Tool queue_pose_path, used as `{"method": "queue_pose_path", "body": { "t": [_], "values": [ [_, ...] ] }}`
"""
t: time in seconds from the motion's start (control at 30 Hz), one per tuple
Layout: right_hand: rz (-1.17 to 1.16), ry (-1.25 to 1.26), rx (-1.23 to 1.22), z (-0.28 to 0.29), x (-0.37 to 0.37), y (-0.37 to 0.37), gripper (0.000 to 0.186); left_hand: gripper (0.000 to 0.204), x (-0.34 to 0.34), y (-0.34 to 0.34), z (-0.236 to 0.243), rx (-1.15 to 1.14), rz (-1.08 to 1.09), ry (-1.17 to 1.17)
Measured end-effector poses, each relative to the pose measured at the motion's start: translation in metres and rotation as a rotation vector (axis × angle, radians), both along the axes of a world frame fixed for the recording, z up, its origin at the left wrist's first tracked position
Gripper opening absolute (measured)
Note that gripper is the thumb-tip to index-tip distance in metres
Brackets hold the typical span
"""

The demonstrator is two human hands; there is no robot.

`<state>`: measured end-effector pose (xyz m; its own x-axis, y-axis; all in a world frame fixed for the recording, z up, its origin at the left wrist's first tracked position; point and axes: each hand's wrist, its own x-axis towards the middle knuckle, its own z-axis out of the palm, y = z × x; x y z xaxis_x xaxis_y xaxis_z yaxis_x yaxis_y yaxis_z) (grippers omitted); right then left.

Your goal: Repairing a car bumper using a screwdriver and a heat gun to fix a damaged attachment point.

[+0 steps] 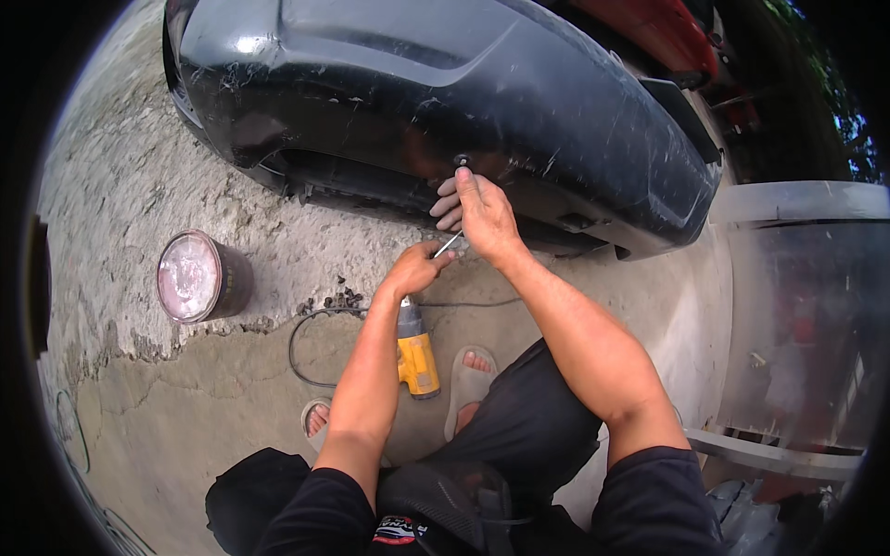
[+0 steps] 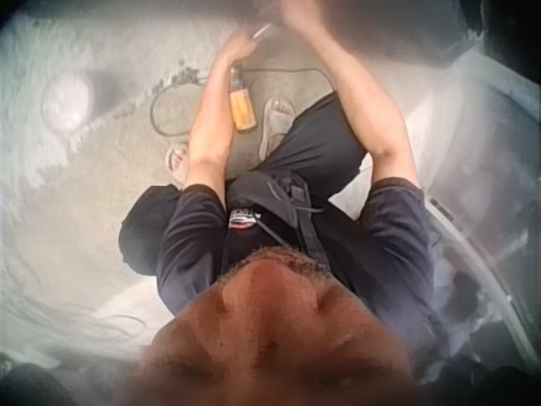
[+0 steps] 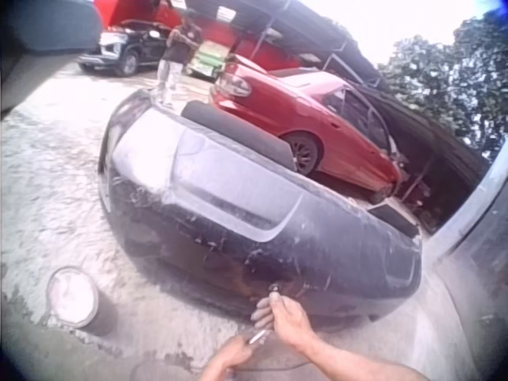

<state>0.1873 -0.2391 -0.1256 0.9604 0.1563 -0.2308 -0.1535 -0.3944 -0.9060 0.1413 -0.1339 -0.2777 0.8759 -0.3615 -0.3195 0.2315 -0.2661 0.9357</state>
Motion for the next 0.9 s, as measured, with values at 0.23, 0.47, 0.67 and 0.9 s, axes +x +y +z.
{"method": "queue_pose_path", "body": {
  "t": [0.23, 0.47, 0.67, 0.9],
  "values": [
    [-0.044, 0.065, 0.049, 0.0, 0.01, -0.002, 0.067, 0.041, -0.002, 0.004, -0.009, -0.153, 0.011, 0.043],
    [-0.056, 0.083, 0.089, 0.01, 0.02, -0.002, 0.07, 0.044, -0.002, 0.061, -0.005, -0.205, -0.026, 0.245],
    [0.006, 0.097, 0.08, 0.012, 0.018, -0.006, 0.07, 0.044, -0.005, 0.09, 0.011, -0.379, 0.079, 0.158],
    [0.099, 0.192, 0.019, 0.028, 0.01, -0.014, 0.06, 0.046, -0.012, 0.076, 0.024, -0.381, 0.048, 0.117]
  ]
}}
